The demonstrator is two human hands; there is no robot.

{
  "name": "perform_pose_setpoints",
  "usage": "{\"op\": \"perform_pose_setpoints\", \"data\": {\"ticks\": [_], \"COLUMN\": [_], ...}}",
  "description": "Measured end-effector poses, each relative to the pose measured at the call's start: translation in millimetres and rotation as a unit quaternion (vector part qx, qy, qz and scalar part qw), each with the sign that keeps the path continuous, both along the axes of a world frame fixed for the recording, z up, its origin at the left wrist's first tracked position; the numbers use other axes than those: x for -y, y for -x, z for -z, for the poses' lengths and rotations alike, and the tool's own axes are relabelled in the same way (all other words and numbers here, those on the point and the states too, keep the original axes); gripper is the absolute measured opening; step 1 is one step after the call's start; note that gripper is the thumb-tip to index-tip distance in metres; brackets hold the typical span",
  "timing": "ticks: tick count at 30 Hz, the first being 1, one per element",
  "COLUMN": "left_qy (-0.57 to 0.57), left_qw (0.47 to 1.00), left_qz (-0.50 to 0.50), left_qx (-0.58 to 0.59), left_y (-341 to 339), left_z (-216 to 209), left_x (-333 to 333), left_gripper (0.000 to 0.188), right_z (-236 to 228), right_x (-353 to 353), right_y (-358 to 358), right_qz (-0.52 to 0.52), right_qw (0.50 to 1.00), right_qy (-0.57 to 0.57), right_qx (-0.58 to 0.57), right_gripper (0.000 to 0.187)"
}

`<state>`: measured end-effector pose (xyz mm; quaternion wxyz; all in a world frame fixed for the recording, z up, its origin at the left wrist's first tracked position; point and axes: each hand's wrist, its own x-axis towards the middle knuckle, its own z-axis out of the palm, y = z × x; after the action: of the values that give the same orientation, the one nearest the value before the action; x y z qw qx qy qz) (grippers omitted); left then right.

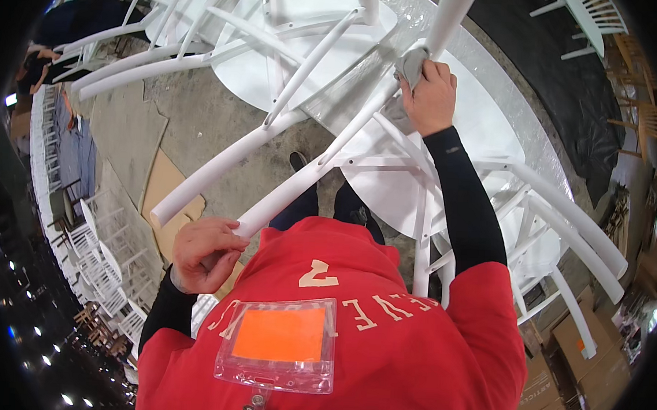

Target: The person wipes the underside of a white plastic chair with a gray cloth. They move around the chair to clean different sections of the legs and frame while other workers handle chairs in the background.

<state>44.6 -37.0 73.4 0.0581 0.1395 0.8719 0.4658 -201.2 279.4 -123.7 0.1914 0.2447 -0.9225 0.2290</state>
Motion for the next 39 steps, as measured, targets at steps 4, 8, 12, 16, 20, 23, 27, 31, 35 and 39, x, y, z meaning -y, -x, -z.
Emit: {"op": "perform_pose_setpoints", "data": {"ticks": [4,8,12,16,20,23,27,31,35,39], "left_qy": [0.042,0.087,0.085,0.073,0.001,-0.044,-0.099,-0.119,-0.157,-0.135], "left_qw": [0.998,0.995,0.993,0.993,0.993,0.989,0.968,0.977,0.934,0.918], "left_qz": [0.043,0.038,0.077,0.067,0.093,0.122,0.195,0.164,0.105,0.128], "left_qx": [-0.007,-0.013,-0.017,-0.057,-0.069,-0.076,-0.121,-0.071,-0.304,-0.349], "left_y": [16,2,18,7,12,9,17,13,9,10], "left_z": [-8,-7,-13,-6,2,11,15,37,42,30], "left_x": [-3,-2,-2,7,13,16,10,19,14,14], "left_gripper": [0.025,0.033,0.034,0.031,0.027,0.025,0.019,0.016,0.017,0.03], "right_z": [50,40,79,7,37,36,37,-37,-88,-56], "right_x": [59,109,63,32,77,113,119,147,194,211], "right_y": [-54,-143,-34,27,-59,-123,-171,-227,-272,-254], "right_qz": [0.052,-0.365,-0.114,0.006,-0.009,-0.055,0.013,0.079,0.087,0.168], "right_qw": [0.977,0.903,0.976,0.988,0.987,0.993,0.906,0.574,0.834,0.854], "right_qy": [-0.188,0.065,-0.168,-0.155,-0.159,-0.044,0.18,0.652,0.529,0.465], "right_qx": [-0.082,0.218,-0.083,-0.02,0.026,0.095,0.382,0.488,0.133,0.161], "right_gripper": [0.023,0.013,0.006,0.008,0.009,0.012,0.026,0.032,0.033,0.041]}}
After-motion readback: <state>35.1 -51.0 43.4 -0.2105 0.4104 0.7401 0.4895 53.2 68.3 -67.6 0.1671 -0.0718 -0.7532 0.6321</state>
